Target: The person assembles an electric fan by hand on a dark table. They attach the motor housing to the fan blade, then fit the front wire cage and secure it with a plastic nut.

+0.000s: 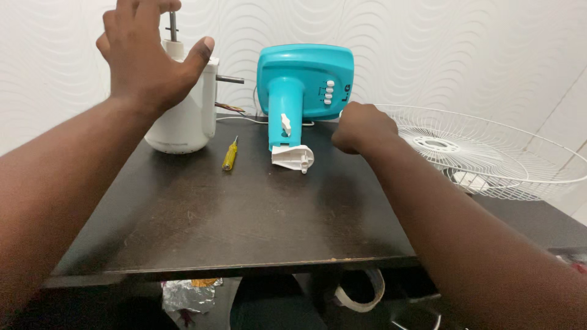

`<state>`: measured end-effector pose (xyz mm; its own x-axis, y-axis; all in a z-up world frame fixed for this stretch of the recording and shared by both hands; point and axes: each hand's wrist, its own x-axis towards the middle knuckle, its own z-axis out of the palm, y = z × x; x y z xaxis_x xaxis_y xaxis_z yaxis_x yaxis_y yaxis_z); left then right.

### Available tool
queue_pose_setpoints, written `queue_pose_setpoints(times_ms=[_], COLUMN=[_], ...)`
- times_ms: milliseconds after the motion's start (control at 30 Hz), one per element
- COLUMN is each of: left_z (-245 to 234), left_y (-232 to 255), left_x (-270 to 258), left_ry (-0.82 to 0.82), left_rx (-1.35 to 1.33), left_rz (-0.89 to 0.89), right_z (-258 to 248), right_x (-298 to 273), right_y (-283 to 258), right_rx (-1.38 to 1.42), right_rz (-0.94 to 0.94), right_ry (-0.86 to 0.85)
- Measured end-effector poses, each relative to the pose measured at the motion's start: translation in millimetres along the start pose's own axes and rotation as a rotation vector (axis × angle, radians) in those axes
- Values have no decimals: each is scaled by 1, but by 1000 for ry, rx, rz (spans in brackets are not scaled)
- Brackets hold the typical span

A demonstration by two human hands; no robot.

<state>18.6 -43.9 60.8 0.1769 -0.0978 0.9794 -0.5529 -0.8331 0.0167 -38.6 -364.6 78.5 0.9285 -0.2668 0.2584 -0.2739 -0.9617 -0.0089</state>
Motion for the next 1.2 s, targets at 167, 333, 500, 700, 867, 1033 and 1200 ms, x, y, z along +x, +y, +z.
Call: queue_pose_setpoints(times_ms=[167, 333, 500, 700, 867, 1033, 1200], left_z=[7, 12, 9, 7, 7, 8, 6], left_y=[-7, -14, -13, -10, -12, -14, -12], left_x=[-8, -14, -19, -20, -21, -21, -22], left_ry=[12, -19, -23, -30, -48, -55, -36], left_rx=[-2, -9, -24, -59, -83, -91, -121], left_rz=[-33, -54, -66, -90, -103, -122, -112], right_z=[10, 12, 1, -7, -23, -37, -51], right_x=[-6, -8, -5, -9, -14, -18, -15], right_y=[-2, -2, 1, -3, -9, -17, -20], right_rx=[-53, -26, 32, 61, 83, 58, 72], right_rz=[31, 44, 48, 85, 105, 97, 47], right_ry=[-28, 26, 124, 170, 202, 252, 378])
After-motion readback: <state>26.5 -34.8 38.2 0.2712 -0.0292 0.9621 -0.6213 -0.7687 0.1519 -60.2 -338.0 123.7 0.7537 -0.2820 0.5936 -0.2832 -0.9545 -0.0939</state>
